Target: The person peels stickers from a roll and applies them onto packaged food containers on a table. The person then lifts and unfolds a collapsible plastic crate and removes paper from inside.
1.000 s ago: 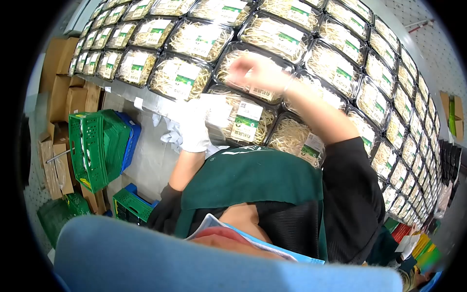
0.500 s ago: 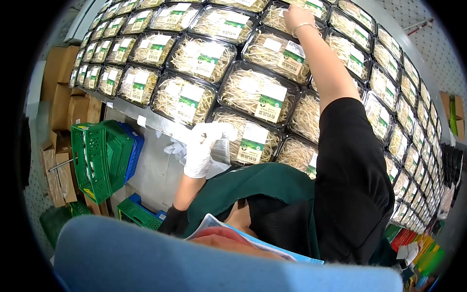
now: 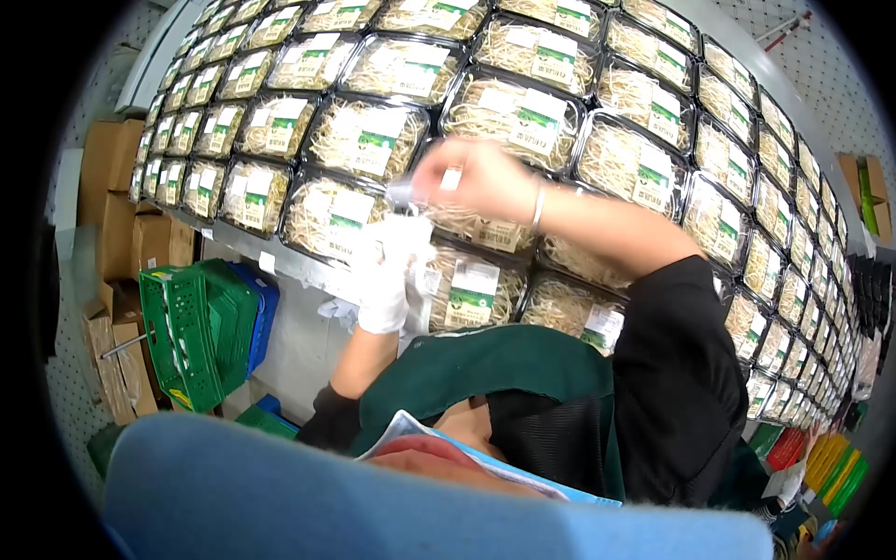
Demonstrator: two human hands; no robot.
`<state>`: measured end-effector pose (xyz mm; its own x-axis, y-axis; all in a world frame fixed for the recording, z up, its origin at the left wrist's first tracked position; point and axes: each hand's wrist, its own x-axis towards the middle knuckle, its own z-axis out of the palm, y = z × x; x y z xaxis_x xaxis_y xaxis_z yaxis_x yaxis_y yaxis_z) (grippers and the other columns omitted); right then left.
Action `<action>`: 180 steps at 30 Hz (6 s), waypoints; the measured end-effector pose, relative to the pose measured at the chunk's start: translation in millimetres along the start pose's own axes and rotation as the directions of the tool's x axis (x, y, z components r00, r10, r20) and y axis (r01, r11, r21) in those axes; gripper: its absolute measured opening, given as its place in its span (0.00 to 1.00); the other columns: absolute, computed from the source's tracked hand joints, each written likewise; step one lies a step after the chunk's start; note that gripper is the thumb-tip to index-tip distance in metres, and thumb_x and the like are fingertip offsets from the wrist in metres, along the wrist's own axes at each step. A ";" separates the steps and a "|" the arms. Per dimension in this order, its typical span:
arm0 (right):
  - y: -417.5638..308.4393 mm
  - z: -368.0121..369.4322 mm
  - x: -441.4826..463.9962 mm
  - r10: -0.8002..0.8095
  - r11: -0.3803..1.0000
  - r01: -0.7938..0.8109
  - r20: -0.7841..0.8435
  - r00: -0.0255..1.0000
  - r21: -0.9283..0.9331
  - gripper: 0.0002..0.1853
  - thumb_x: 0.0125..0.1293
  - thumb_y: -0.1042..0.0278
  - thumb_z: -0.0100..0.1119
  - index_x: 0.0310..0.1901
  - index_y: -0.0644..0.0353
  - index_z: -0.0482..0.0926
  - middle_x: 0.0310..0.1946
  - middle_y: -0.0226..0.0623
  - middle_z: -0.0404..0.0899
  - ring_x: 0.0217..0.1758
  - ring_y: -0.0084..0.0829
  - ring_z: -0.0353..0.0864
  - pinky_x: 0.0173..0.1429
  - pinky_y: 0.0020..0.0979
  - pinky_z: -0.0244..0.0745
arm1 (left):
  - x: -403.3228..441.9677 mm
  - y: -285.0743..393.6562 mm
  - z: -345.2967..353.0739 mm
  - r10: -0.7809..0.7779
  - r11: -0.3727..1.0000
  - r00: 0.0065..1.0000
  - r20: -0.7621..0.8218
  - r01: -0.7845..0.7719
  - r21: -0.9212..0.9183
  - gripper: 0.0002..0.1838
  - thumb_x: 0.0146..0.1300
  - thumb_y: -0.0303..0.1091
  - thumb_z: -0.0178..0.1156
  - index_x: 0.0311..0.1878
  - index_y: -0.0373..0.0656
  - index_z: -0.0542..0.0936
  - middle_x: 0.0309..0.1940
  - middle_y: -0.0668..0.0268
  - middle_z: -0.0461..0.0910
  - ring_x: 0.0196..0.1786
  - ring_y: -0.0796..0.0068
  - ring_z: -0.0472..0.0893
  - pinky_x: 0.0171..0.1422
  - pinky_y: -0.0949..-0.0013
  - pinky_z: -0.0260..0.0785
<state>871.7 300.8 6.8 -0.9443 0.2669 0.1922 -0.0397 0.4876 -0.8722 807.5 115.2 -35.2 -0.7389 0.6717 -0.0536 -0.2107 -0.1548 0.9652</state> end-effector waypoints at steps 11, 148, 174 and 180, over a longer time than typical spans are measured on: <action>238.3 -199.4 166.5 0.206 0.338 -0.621 -0.589 0.782 -0.707 0.23 0.58 0.45 0.44 0.45 0.55 0.73 0.39 0.40 0.78 0.43 0.38 0.77 0.44 0.35 0.70 | 3.9 36.2 -14.3 -0.276 0.935 0.951 0.142 0.300 -0.190 0.12 0.54 0.15 0.48 0.43 0.28 0.71 0.42 0.51 0.75 0.40 0.63 0.79 0.47 0.66 0.72; 165.6 -212.0 -46.8 0.332 0.352 -0.490 -0.383 0.862 -0.797 0.19 0.62 0.51 0.39 0.44 0.55 0.73 0.39 0.44 0.77 0.43 0.40 0.77 0.46 0.39 0.71 | -149.5 5.1 107.0 -0.310 0.951 0.940 0.141 0.308 0.037 0.12 0.60 0.24 0.47 0.47 0.34 0.67 0.33 0.57 0.77 0.29 0.74 0.78 0.31 0.74 0.71; 95.4 -138.2 -124.1 0.305 0.267 -0.453 -0.371 0.877 -0.850 0.24 0.60 0.45 0.42 0.47 0.55 0.70 0.38 0.44 0.76 0.46 0.39 0.73 0.48 0.37 0.68 | -187.2 9.9 88.7 -0.289 0.951 0.929 0.233 0.306 -0.042 0.13 0.57 0.20 0.48 0.47 0.32 0.71 0.40 0.57 0.76 0.38 0.71 0.79 0.41 0.74 0.72; 25.3 -48.4 -188.4 0.193 0.969 -0.205 0.093 0.977 0.141 0.21 0.55 0.59 0.59 0.48 0.60 0.70 0.37 0.36 0.77 0.36 0.23 0.74 0.44 0.26 0.71 | -196.2 12.4 91.4 -0.290 0.957 0.952 0.099 0.288 0.027 0.11 0.58 0.22 0.48 0.45 0.31 0.70 0.37 0.58 0.77 0.34 0.71 0.79 0.36 0.75 0.73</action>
<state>1064.4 303.1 -29.7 -0.9604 0.2777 -0.0221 0.1086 0.3001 -0.9477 1008.3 47.7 10.7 -0.5789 0.7561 -0.3053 -0.3973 0.0654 0.9154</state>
